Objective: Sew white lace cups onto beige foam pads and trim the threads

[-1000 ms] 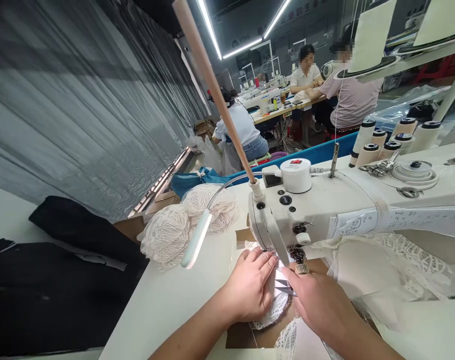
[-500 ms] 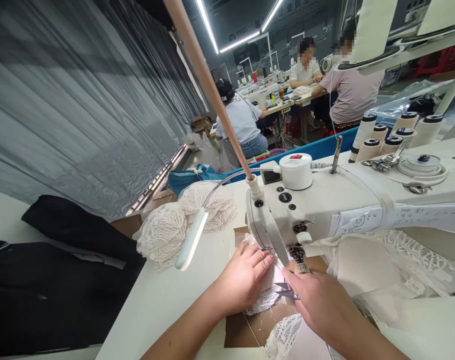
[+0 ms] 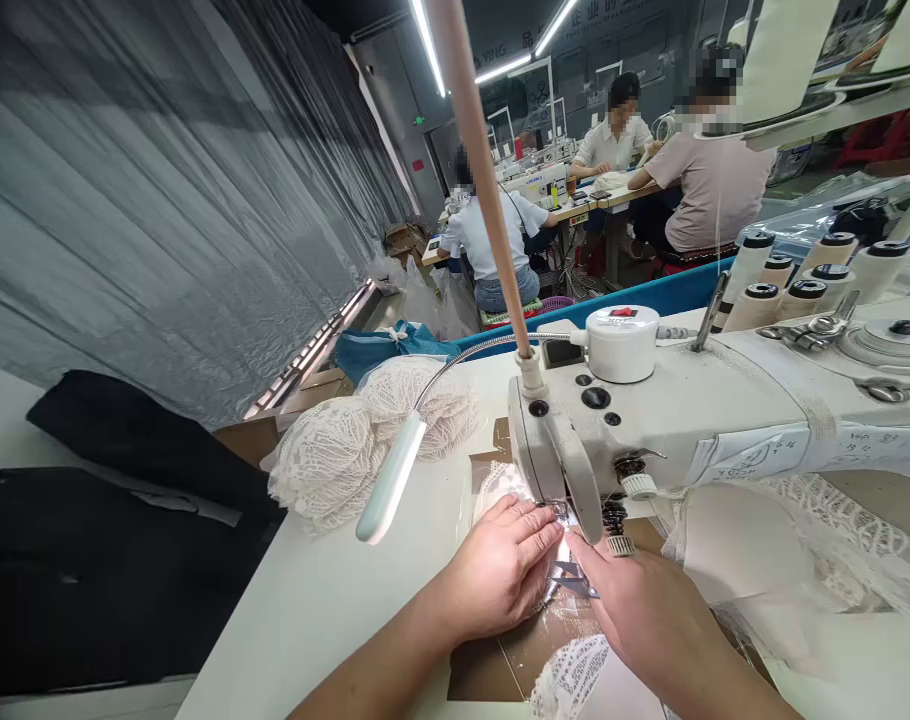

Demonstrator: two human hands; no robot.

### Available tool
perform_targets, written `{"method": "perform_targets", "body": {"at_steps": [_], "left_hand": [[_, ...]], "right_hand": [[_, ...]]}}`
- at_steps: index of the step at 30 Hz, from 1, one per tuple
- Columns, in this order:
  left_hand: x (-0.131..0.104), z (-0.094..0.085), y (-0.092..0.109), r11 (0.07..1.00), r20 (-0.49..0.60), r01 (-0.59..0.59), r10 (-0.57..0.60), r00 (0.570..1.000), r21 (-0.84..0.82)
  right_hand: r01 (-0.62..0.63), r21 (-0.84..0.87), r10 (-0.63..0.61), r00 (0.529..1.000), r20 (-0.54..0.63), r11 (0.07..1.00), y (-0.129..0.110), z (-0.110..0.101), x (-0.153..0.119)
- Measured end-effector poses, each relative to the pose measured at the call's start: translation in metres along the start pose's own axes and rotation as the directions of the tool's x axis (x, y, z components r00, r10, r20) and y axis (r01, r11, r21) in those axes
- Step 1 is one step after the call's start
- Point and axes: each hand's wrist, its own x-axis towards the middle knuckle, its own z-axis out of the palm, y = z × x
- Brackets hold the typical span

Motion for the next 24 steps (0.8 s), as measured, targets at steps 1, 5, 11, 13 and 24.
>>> {"method": "perform_targets", "body": {"at_steps": [1, 5, 11, 13, 24], "left_hand": [[0.001, 0.001, -0.001, 1.0, 0.001, 0.009, -0.009, 1.0, -0.001], [0.002, 0.003, -0.005, 0.997, 0.024, 0.07, -0.069, 0.997, -0.028], [-0.002, 0.0, -0.006, 0.977, 0.1, 0.208, -0.202, 0.974, -0.053], [-0.005, 0.001, -0.008, 0.97, 0.115, 0.238, -0.231, 0.966, -0.048], [-0.015, -0.027, 0.004, 0.902, 0.175, 0.428, -0.432, 0.885, 0.064]], "right_hand": [[-0.008, 0.0, 0.008, 1.0, -0.006, 1.0, 0.0, 0.002, 0.0], [-0.067, 0.044, 0.064, 0.996, 0.068, 0.997, 0.0, 0.004, 0.001], [-0.259, 0.431, 0.125, 0.941, 0.314, 0.865, 0.004, -0.033, 0.003], [-0.341, 0.444, 0.16, 0.904, 0.397, 0.829, 0.004, -0.049, -0.001], [-0.305, 0.31, 0.131, 0.87, 0.476, 0.9, -0.025, -0.061, -0.017]]}}
